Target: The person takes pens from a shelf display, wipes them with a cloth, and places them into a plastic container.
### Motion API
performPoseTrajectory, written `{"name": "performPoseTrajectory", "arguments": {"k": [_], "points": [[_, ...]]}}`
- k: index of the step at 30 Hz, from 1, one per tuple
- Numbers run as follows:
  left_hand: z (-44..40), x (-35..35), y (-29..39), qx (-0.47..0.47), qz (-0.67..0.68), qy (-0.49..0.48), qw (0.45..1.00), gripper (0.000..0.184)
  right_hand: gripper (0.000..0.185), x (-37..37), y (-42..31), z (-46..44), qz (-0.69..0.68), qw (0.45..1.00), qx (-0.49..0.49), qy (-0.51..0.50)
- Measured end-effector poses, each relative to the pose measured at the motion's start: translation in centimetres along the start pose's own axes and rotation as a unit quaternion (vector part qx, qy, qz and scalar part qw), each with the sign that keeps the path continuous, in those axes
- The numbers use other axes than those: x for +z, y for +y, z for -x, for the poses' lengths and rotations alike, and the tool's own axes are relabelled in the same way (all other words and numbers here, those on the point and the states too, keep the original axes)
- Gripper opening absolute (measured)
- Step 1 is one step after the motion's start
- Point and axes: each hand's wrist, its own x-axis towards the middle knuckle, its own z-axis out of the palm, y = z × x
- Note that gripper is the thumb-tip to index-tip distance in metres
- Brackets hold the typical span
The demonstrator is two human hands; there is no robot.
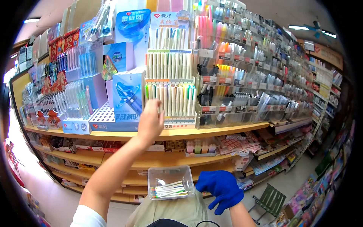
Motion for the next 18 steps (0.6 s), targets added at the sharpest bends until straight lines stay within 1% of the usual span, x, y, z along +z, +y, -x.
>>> {"name": "performPoseTrajectory", "arguments": {"k": [1, 2, 3, 5, 7, 8, 10, 11, 12, 14, 15, 17, 18], "points": [[-1.2, 0.0, -0.6, -0.042, -0.030, -0.019, 0.998, 0.029, 0.012, 0.1, 0.0, 0.2, -0.051, 0.999, 0.009, 0.004], [-1.8, 0.4, -1.3, -0.079, -0.055, -0.043, 0.994, 0.029, 0.011, 0.1, 0.0, 0.4, -0.101, 0.995, 0.017, 0.008], [-2.3, 0.9, -2.2, -0.115, -0.080, -0.067, 0.988, 0.029, 0.011, 0.2, 0.4, 0.9, -0.121, 0.992, 0.036, 0.007], [-3.3, 1.8, -3.3, -0.188, -0.109, -0.124, 0.968, 0.028, 0.011, -0.2, -0.4, 1.0, -0.099, 0.993, 0.057, -0.006], [-3.4, 2.4, -3.6, -0.182, -0.122, -0.112, 0.969, 0.026, 0.013, -0.9, -2.6, 0.8, -0.018, 0.997, 0.064, -0.029], [-3.3, 2.6, -3.7, -0.178, -0.129, -0.108, 0.970, 0.024, 0.016, -0.8, -1.7, 1.1, -0.089, 0.993, 0.079, -0.013], [-3.8, 2.5, -3.8, -0.168, -0.075, -0.061, 0.981, 0.022, 0.024, 0.2, 0.8, 2.1, -0.234, 0.965, 0.115, 0.020], [-4.1, 2.5, -3.8, -0.165, -0.049, -0.041, 0.984, 0.022, 0.023, 0.2, 0.7, 2.0, -0.161, 0.979, 0.126, 0.010], [-4.4, 2.3, -3.5, -0.130, -0.021, 0.021, 0.991, 0.022, 0.022, -0.1, 0.2, 1.1, -0.091, 0.986, 0.139, -0.002], [-4.5, 0.9, -1.9, -0.039, 0.019, 0.061, 0.997, 0.021, 0.018, -0.7, -0.8, -0.8, 0.070, 0.993, 0.093, -0.001], [-3.6, 0.3, -0.7, -0.023, 0.044, 0.032, 0.998, 0.020, 0.016, -1.0, -1.6, -1.6, 0.158, 0.987, 0.033, 0.014], [-1.1, -0.2, 1.8, 0.009, 0.095, -0.021, 0.995, 0.020, 0.014, -1.1, -1.4, -2.9, 0.268, 0.960, -0.059, 0.056], [1.1, 0.0, 2.9, -0.013, 0.115, -0.093, 0.989, 0.022, 0.014, -1.0, -0.9, -3.4, 0.292, 0.948, -0.088, 0.086]]}}
